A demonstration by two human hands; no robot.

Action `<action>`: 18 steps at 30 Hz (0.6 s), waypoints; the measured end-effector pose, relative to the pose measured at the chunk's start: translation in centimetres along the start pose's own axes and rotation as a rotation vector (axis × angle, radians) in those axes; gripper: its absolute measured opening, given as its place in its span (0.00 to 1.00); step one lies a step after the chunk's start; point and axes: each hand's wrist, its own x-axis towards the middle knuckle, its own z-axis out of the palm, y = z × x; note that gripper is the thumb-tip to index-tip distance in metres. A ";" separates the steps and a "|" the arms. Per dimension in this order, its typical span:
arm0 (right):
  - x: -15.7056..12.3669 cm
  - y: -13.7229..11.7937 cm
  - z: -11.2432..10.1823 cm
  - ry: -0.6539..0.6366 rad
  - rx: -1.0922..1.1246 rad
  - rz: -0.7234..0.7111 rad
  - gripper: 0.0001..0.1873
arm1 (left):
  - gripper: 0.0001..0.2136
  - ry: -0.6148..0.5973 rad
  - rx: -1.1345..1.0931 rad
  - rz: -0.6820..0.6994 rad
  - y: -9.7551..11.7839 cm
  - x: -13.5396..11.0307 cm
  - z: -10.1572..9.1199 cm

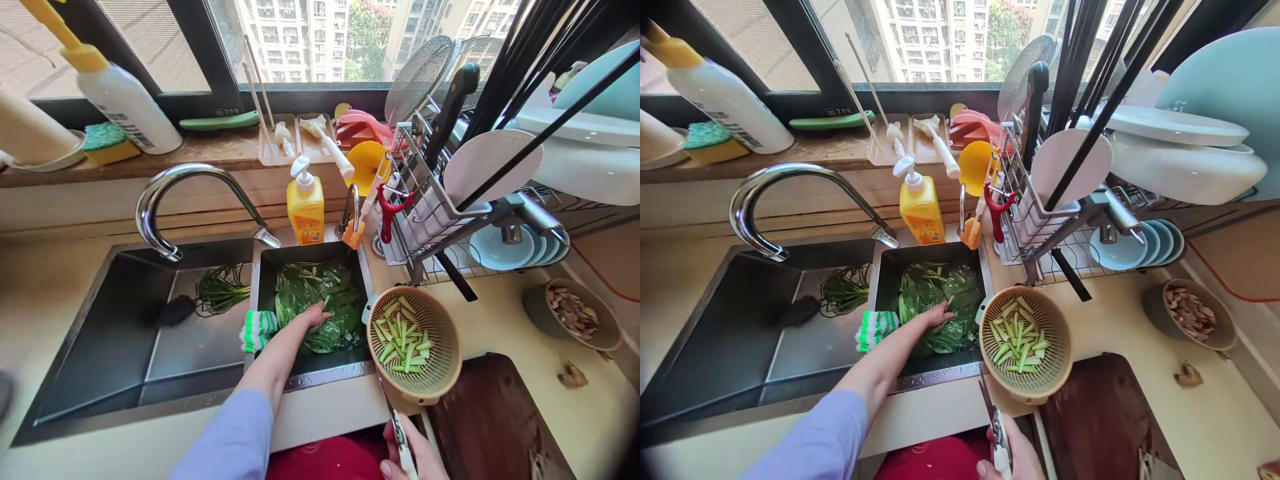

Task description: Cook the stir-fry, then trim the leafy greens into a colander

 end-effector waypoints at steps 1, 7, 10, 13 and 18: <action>0.1 0.0 -0.1 -0.004 -0.007 0.001 0.24 | 0.16 -0.019 -0.009 -0.011 -0.6 -0.1 0.0; 0.1 0.4 0.6 -0.020 -0.027 0.005 0.25 | 0.12 -0.032 -0.083 -0.072 -2.9 -0.8 -1.2; 0.0 0.6 1.1 -0.011 -0.044 0.006 0.24 | 0.12 0.034 -0.109 -0.071 -3.5 -1.1 -2.4; 0.0 0.7 1.6 0.010 -0.045 0.022 0.23 | 0.12 0.067 -0.094 -0.057 -3.5 -2.0 -2.7; 0.5 0.6 2.3 -0.004 -0.059 0.000 0.24 | 0.11 -0.018 0.049 -0.057 -2.4 -4.0 -0.5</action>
